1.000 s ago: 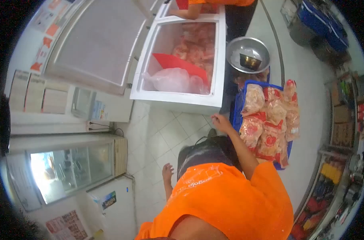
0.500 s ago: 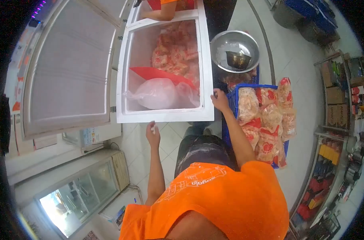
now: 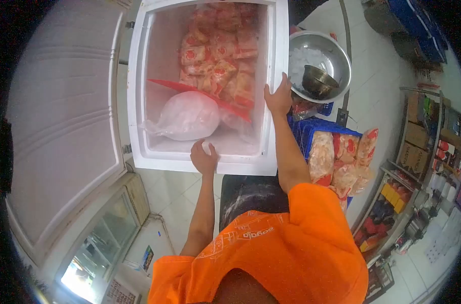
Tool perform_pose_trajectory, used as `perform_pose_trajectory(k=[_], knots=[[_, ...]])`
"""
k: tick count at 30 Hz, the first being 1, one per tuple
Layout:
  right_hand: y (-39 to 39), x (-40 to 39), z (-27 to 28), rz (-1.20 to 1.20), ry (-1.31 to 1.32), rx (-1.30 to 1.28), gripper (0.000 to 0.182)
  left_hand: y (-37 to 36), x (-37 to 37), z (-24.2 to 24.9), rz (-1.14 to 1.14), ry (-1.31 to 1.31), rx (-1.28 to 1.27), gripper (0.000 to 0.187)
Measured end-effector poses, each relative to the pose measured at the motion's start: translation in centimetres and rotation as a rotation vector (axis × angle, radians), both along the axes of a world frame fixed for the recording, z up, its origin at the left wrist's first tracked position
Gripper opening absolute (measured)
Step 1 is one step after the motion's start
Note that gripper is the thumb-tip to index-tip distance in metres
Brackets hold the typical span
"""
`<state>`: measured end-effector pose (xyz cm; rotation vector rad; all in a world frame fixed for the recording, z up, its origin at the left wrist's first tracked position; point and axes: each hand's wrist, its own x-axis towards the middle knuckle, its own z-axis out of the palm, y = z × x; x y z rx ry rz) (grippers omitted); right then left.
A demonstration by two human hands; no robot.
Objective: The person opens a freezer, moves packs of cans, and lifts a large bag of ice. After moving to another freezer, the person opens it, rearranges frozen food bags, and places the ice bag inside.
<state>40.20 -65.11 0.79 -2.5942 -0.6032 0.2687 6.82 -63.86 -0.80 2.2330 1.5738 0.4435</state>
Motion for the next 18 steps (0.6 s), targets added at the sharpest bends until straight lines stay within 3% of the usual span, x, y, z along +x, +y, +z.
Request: perform_pose_trajectory(k=[11,18], knots=[[0.4,0.3,-1.0,0.012,-0.179,0.042,0.068,0.5,0.5,0.6,-0.001,0.081,-0.009,0.023],[0.5,0.3,-1.1,-0.016,-0.054,0.039,0.069,0.3,0.2,-0.2,0.033,0.116,-0.046,0.015]])
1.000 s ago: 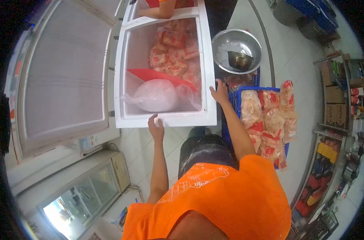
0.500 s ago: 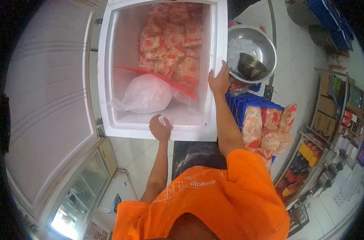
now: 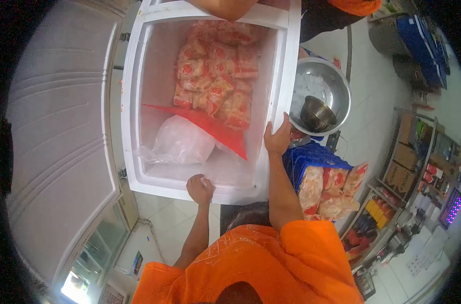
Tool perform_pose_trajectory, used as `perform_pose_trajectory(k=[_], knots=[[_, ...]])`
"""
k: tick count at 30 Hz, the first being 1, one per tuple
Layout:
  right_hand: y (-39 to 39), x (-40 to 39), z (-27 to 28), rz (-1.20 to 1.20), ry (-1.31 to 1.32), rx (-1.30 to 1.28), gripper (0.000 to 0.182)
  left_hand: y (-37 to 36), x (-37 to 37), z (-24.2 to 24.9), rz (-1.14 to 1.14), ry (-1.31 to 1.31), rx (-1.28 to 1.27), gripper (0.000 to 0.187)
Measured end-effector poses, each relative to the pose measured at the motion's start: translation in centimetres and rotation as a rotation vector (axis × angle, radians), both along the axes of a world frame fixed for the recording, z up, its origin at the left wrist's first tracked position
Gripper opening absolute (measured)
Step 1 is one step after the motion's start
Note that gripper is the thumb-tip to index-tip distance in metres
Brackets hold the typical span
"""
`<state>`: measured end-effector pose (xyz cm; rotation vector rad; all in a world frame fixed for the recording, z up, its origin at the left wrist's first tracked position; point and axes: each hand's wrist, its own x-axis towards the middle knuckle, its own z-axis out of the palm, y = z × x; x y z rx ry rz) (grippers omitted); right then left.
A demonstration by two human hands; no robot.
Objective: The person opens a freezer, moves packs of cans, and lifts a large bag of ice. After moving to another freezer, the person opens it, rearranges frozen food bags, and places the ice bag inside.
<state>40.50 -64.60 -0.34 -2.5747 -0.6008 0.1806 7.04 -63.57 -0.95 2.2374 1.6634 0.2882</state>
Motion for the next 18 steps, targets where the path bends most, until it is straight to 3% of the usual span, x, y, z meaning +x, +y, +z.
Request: perform_pose_trajectory(k=[18], knots=[[0.27,-0.11,-0.25,0.01,0.013,0.017,0.072,0.31,0.14,0.13,0.029,-0.035,0.033,0.005]])
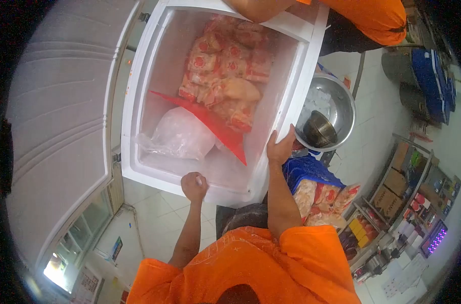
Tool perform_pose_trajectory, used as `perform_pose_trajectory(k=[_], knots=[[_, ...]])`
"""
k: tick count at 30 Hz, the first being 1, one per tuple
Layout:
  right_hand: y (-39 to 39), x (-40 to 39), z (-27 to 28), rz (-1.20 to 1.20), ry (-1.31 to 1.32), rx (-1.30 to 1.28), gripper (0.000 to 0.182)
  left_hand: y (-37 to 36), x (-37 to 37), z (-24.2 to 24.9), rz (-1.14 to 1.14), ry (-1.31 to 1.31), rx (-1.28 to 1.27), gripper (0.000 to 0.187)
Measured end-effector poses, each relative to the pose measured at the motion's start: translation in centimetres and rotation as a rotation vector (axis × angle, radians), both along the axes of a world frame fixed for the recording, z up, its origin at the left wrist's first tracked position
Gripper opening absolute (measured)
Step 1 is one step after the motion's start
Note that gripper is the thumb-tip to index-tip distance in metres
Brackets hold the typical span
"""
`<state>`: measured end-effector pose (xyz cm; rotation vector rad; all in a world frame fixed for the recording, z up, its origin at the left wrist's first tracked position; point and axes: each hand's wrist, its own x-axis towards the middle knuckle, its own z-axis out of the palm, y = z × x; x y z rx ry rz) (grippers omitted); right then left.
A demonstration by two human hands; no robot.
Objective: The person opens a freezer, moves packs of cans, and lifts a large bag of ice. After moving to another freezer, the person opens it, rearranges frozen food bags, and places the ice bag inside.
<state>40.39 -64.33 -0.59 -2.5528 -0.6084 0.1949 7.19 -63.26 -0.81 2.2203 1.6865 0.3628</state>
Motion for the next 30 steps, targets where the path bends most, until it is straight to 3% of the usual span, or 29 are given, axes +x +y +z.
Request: perform_pose_trajectory(k=[2,4,6,8,9,11,13,14,16,23,24,26,27,28,29,30], knots=[[0.0,-0.1,0.0,0.007,-0.02,0.025,0.072,0.2,0.3,0.7,0.002,-0.001,0.005,0.005],[0.1,0.0,0.1,-0.011,-0.003,-0.017,0.072,0.6,2.0,1.9,0.218,-0.394,-0.376,0.008],[0.0,0.2,-0.4,0.008,-0.035,0.009,0.072,2.3,5.2,7.5,0.156,-0.724,-0.729,0.012],[-0.6,0.1,-0.8,0.031,-0.062,0.017,0.071,3.5,7.8,13.2,-0.19,-1.181,-0.993,0.029],[-0.7,0.1,-1.0,0.031,-0.081,0.004,0.071,5.4,9.5,17.8,-0.471,-1.277,-1.106,0.04],[-0.5,-0.1,-1.0,0.045,-0.099,-0.005,0.071,6.5,12.5,23.6,-1.005,-1.621,-1.09,0.045],[-0.2,-0.2,-0.5,0.035,-0.094,-0.003,0.071,7.3,14.3,28.5,-1.294,-1.717,-1.035,0.044],[-0.3,-0.3,-0.5,0.038,-0.097,-0.003,0.071,7.6,14.5,29.6,-1.294,-1.72,-1.031,0.044],[-0.2,-0.2,-0.6,0.033,-0.092,-0.005,0.071,8.1,14.9,30.7,-1.583,-1.636,-0.946,0.032],[-0.1,-0.2,-0.4,0.018,-0.062,0.017,0.071,6.4,14.5,31.6,-1.375,-1.828,-0.771,0.023],[0.0,-0.1,-0.4,0.015,-0.052,0.007,0.072,5.2,14.8,31.2,-0.933,-2.049,-0.941,0.022],[-0.3,0.1,-1.0,0.049,-0.084,0.024,0.073,5.7,14.5,32.6,-0.197,-2.119,-1.166,0.022],[-0.5,0.2,-0.5,0.026,0.013,0.045,0.073,7.6,14.4,33.8,0.063,-2.016,-1.246,0.023],[-1.0,0.3,-1.2,0.063,-0.062,0.089,0.072,8.1,14.7,33.6,-0.052,-2.103,-1.182,0.022],[-1.2,0.5,-1.6,0.085,-0.169,-0.066,0.072,8.5,14.9,33.5,-0.171,-2.19,-1.118,0.021],[-1.6,0.0,-0.9,0.057,-0.136,-0.024,0.071,9.2,15.4,33.4,-0.301,-2.248,-1.074,0.021]])
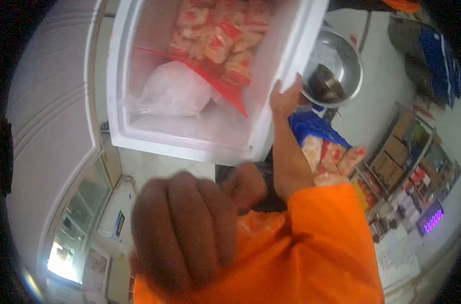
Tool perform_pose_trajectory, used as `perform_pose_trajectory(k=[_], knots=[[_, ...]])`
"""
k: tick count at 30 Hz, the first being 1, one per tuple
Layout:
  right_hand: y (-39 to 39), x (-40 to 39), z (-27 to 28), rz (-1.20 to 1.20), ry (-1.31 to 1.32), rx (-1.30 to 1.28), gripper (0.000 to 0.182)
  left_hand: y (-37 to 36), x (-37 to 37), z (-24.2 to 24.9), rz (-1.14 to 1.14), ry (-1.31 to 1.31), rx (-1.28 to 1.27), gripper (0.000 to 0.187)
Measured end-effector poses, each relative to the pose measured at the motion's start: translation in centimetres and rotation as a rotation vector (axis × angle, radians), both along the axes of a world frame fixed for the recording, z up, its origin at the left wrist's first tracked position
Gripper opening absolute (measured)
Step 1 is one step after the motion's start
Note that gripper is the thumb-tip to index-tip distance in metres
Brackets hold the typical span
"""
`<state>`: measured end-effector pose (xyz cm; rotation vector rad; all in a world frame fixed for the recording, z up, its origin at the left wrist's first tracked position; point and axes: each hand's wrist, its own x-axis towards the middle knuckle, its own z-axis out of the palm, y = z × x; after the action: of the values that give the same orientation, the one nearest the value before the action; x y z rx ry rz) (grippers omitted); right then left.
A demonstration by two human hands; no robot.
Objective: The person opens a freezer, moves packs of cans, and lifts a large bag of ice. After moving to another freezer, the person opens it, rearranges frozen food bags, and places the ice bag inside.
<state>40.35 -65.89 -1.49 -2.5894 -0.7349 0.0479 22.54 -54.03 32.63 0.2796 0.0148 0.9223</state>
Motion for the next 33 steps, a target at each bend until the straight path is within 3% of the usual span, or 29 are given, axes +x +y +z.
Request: perform_pose_trajectory(k=[5,17,26,30,33], knots=[[1.1,0.1,-0.6,0.026,0.048,0.127,0.072,0.7,0.4,-0.2,-0.061,-0.06,0.098,0.02],[0.5,0.7,-0.1,0.017,-0.026,-0.018,0.071,0.7,1.7,0.9,-0.141,-0.024,0.036,0.017],[1.5,-0.3,0.6,-0.044,0.117,0.047,0.072,1.0,0.7,1.4,-0.05,-0.01,0.02,0.015],[1.1,0.2,0.2,-0.034,0.069,-0.003,0.073,1.7,-0.1,0.6,0.022,0.098,0.141,0.013],[1.2,-0.1,0.3,-0.025,0.103,0.046,0.073,1.4,-1.7,-0.7,0.144,0.327,0.317,0.013]])
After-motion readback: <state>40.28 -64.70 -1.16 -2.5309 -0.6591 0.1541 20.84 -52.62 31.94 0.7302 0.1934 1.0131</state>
